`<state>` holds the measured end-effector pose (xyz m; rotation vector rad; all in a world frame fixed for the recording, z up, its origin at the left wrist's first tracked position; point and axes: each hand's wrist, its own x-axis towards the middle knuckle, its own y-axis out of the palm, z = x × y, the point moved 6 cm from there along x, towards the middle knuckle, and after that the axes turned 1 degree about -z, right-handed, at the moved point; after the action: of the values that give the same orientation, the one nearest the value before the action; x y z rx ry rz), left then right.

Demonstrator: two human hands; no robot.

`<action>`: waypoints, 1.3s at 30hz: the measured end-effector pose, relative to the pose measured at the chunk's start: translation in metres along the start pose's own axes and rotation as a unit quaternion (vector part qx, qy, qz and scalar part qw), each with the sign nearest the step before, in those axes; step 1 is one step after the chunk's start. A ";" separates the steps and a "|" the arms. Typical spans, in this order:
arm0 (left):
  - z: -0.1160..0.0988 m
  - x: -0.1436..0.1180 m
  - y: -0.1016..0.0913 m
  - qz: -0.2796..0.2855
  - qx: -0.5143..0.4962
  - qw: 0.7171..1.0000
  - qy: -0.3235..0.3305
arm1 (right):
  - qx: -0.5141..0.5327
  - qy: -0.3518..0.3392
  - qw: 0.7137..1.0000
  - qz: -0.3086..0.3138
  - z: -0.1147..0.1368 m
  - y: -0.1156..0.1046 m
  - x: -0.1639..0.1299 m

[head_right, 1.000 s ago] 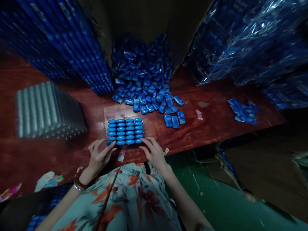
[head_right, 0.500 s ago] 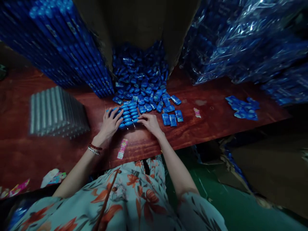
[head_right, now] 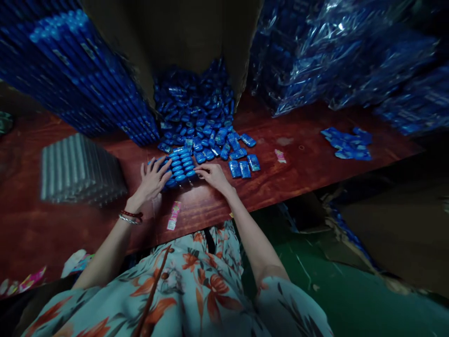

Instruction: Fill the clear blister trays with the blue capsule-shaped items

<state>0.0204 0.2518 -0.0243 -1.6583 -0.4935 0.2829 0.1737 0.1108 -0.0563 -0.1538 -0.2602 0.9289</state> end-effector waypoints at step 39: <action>-0.032 0.038 0.012 0.007 0.004 0.987 0.162 | -0.331 -0.215 0.919 0.007 0.025 0.030 -0.036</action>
<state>0.0705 0.2409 -0.0275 -1.6601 -0.2354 0.0224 0.1232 0.1003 -0.0449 -0.5780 -0.9856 0.8519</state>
